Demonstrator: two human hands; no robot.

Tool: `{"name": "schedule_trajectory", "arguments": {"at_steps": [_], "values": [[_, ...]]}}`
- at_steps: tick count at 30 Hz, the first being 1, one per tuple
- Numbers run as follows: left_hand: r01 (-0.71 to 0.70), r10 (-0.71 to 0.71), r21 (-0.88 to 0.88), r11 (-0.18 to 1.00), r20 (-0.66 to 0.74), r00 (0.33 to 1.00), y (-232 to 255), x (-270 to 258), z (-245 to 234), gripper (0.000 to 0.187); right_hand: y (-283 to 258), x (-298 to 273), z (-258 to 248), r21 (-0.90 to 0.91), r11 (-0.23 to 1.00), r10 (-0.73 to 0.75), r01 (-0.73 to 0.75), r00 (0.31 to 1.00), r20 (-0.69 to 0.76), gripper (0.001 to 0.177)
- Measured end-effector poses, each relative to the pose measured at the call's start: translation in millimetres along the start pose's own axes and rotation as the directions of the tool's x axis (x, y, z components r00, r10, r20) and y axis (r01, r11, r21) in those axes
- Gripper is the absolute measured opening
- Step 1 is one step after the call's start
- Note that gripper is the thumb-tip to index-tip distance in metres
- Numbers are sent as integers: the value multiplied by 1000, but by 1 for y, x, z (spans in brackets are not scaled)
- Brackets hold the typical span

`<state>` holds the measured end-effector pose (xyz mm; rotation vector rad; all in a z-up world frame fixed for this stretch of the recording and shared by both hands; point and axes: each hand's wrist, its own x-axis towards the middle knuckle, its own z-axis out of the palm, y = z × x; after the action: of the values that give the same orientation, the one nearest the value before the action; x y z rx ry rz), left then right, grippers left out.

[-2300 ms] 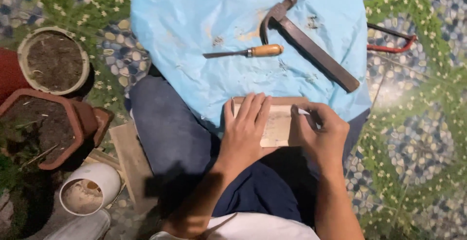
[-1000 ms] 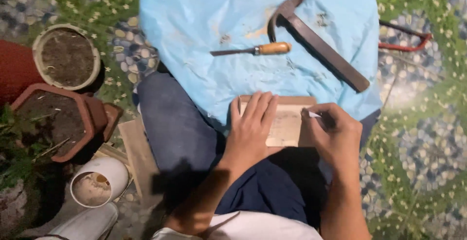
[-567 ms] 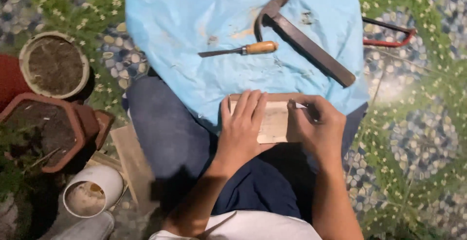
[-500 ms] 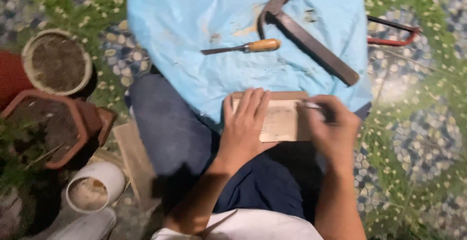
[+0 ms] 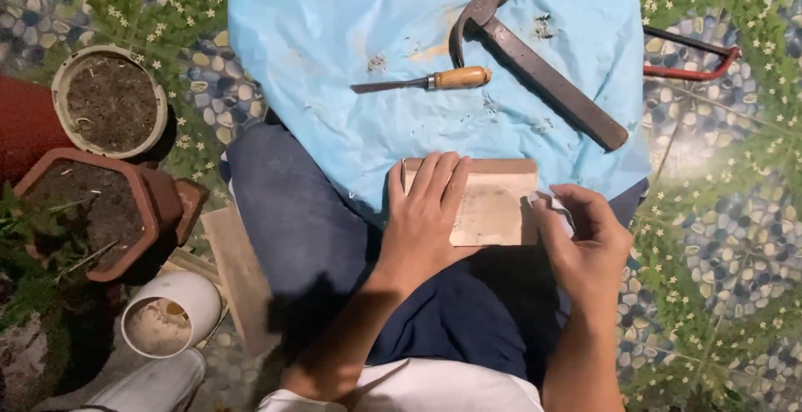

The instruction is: The person sits on the floor and hand-sands a small wooden block with sandpaper.

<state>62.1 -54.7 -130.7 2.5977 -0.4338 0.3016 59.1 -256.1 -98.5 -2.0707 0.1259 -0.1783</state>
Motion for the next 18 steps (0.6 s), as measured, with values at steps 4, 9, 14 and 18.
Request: {"name": "schedule_trajectory", "arguments": {"at_steps": [4,9,14,18], "values": [[2,-2,-15,1000,10,1000,0,0,-3,109,-16,-3,1,-170,982,-84,79,996,-21,14],[5,-4,-26,1000,25,1000,-1,0,-1,108,-9,-8,3,-322,899,-284,298,954,90,30],[6,-5,-12,1000,25,1000,-2,-1,-1,109,-8,-23,4,-378,854,-339,357,934,117,37],[9,-10,29,1000,42,999,-2,0,1,112,-1,-23,6,-401,832,-369,384,922,118,40]]}}
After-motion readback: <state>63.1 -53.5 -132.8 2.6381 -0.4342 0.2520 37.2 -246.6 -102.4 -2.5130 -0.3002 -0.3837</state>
